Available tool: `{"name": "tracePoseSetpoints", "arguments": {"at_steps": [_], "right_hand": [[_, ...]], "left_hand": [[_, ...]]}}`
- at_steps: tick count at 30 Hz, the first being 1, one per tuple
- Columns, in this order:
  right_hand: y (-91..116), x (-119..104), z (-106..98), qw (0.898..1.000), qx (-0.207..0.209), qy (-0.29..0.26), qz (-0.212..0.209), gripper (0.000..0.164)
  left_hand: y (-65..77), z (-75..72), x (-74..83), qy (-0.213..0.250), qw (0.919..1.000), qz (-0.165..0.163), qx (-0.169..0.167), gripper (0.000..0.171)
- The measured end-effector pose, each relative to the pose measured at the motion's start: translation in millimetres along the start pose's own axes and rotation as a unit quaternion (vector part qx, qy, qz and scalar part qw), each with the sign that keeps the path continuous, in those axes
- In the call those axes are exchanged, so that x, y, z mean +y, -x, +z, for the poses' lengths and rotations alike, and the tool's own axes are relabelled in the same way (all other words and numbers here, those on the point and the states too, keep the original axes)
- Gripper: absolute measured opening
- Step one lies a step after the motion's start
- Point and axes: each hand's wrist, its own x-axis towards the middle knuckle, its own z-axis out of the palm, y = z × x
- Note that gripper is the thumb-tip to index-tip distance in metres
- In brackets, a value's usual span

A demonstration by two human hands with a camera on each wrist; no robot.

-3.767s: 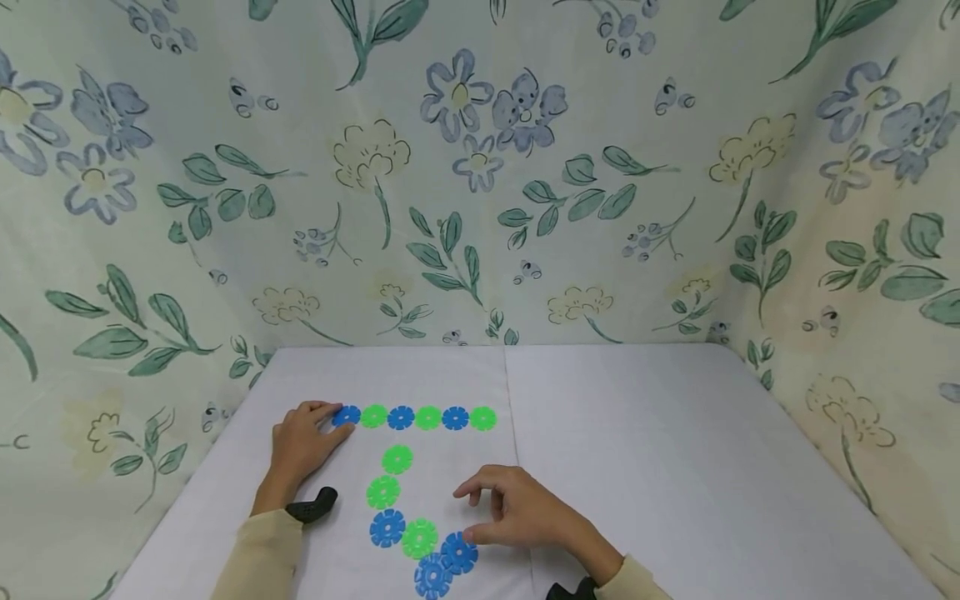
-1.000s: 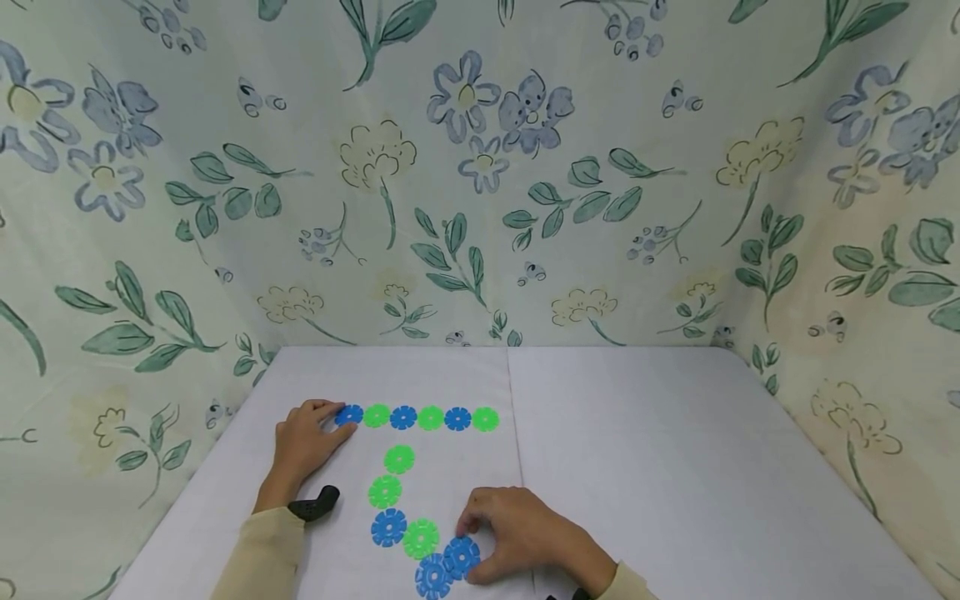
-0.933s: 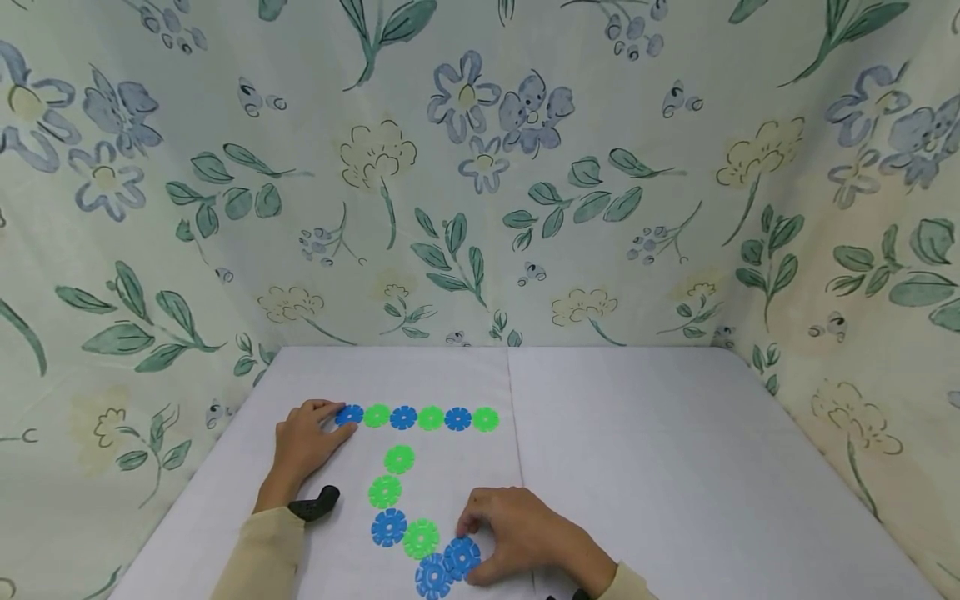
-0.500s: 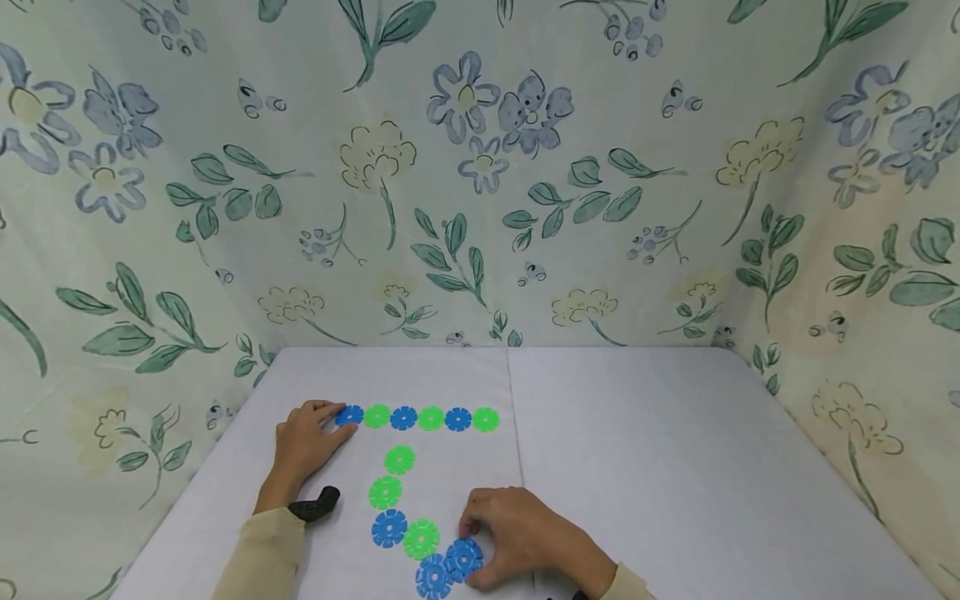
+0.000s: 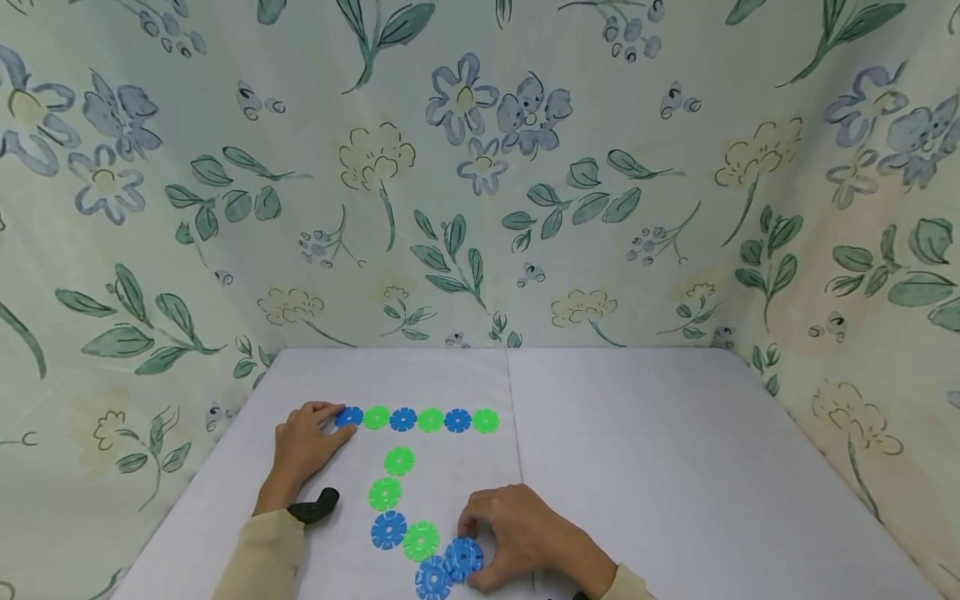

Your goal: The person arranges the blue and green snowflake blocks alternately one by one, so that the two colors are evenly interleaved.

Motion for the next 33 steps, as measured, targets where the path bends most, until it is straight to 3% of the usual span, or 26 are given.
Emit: {"name": "tracePoseSetpoints", "arguments": {"at_steps": [28, 33], "right_hand": [[1, 4, -8, 0.998, 0.048, 0.017, -0.028, 0.039], [2, 4, -11, 0.997, 0.071, 0.016, -0.022, 0.039]], "left_hand": [[1.8, -1.6, 0.8, -0.004, 1.0, 0.0, 0.003, 0.059], [1.8, -1.3, 2.4, -0.004, 1.0, 0.0, -0.002, 0.059]]}}
